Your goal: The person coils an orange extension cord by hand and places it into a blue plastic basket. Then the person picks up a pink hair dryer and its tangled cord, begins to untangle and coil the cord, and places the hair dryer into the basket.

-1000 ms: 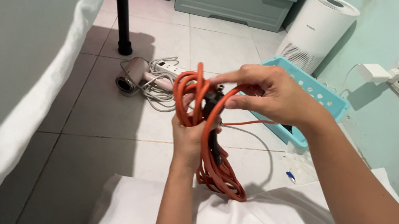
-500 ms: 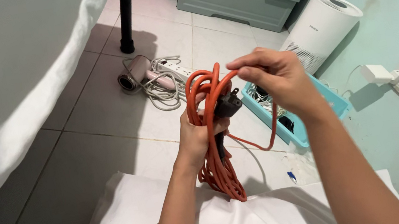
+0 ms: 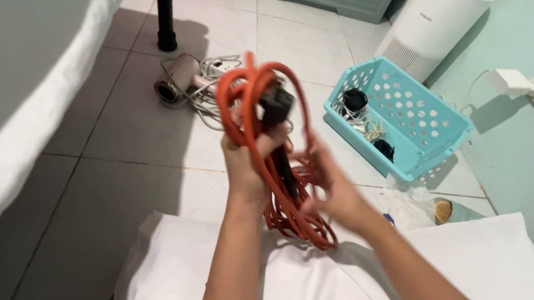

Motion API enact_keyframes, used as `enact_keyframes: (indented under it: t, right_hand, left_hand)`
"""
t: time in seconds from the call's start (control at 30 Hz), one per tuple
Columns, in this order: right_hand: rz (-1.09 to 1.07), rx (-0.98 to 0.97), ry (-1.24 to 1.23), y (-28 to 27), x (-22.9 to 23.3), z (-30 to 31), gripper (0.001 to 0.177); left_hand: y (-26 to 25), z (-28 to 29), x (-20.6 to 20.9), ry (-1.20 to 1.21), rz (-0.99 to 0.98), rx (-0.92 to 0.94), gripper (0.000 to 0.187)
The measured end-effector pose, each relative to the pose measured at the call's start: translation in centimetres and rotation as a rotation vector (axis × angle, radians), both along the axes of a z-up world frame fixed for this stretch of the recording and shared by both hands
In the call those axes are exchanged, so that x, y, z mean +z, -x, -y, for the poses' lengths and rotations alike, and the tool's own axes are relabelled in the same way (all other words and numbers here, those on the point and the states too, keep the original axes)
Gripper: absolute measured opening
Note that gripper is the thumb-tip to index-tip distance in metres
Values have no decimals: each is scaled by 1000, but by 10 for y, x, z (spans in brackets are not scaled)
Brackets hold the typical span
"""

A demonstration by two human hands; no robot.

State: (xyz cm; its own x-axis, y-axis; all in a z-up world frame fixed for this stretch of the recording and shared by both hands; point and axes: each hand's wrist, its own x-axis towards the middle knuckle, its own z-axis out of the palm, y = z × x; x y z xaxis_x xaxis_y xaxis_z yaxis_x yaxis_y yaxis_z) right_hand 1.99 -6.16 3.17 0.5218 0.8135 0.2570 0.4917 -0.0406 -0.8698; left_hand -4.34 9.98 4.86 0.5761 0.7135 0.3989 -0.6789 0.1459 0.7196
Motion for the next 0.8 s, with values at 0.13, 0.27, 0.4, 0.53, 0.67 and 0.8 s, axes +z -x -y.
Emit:
enact_keyframes:
  t: [0.13, 0.27, 0.4, 0.53, 0.67, 0.8]
  right_hand:
    - [-38, -107, 121, 23, -9, -7, 126]
    - [-179, -179, 230, 26, 14, -15, 87]
    - [47, -239, 291, 30, 28, -17, 64]
    - [12, -358, 276, 37, 26, -19, 54]
    - [-101, -190, 168, 30, 28, -15, 56]
    - [-238, 43, 218, 12, 33, -10, 51]
  left_hand:
    - [1, 2, 7, 310, 123, -108, 62]
    - [8, 6, 18, 360, 312, -167, 53]
    - [10, 11, 26, 407, 367, -234, 52]
    - [11, 16, 24, 423, 288, -292, 37]
    - [11, 17, 18, 495, 240, -403, 29]
    - [13, 17, 16, 554, 340, -509, 27]
